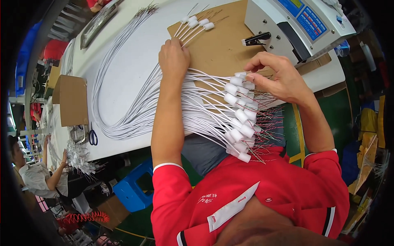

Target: Assembling and organizing bundles of electronic cables at a production station.

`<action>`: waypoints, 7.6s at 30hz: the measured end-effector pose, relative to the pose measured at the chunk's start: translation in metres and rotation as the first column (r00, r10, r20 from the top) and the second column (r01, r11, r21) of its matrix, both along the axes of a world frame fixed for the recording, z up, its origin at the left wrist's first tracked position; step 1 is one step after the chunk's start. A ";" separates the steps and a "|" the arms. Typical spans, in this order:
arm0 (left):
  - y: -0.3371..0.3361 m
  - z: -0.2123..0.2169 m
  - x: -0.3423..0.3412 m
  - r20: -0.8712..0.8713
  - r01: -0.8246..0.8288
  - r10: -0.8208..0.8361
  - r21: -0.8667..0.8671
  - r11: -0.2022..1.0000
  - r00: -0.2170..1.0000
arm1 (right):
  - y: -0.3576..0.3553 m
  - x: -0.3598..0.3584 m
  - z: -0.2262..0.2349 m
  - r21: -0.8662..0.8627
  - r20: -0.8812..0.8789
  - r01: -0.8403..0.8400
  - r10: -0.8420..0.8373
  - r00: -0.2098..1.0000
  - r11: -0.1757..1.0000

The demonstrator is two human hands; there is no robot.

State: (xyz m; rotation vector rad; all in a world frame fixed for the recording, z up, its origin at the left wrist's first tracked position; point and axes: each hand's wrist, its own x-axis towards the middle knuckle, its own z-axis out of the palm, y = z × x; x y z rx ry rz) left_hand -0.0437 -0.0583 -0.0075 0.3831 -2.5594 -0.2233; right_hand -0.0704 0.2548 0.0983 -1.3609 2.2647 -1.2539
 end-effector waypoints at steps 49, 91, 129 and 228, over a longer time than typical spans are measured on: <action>0.094 0.046 0.025 -0.445 0.519 -0.505 -0.099 0.849 0.740 | -0.011 -0.023 -0.011 -0.532 0.474 0.382 -0.108 0.874 0.756; 0.100 0.047 0.030 -0.472 0.637 -0.511 0.150 0.756 0.718 | -0.024 -0.031 -0.024 -0.508 0.695 0.340 0.143 0.705 0.791; 0.087 0.053 0.029 -0.550 0.642 -0.645 -0.237 0.729 0.531 | -0.015 -0.029 -0.026 -0.299 0.524 0.141 0.039 0.851 0.944; 0.104 0.016 -0.014 -0.429 0.514 -0.332 0.434 0.740 0.840 | 0.012 -0.130 0.038 0.341 -0.727 0.113 0.186 0.661 0.933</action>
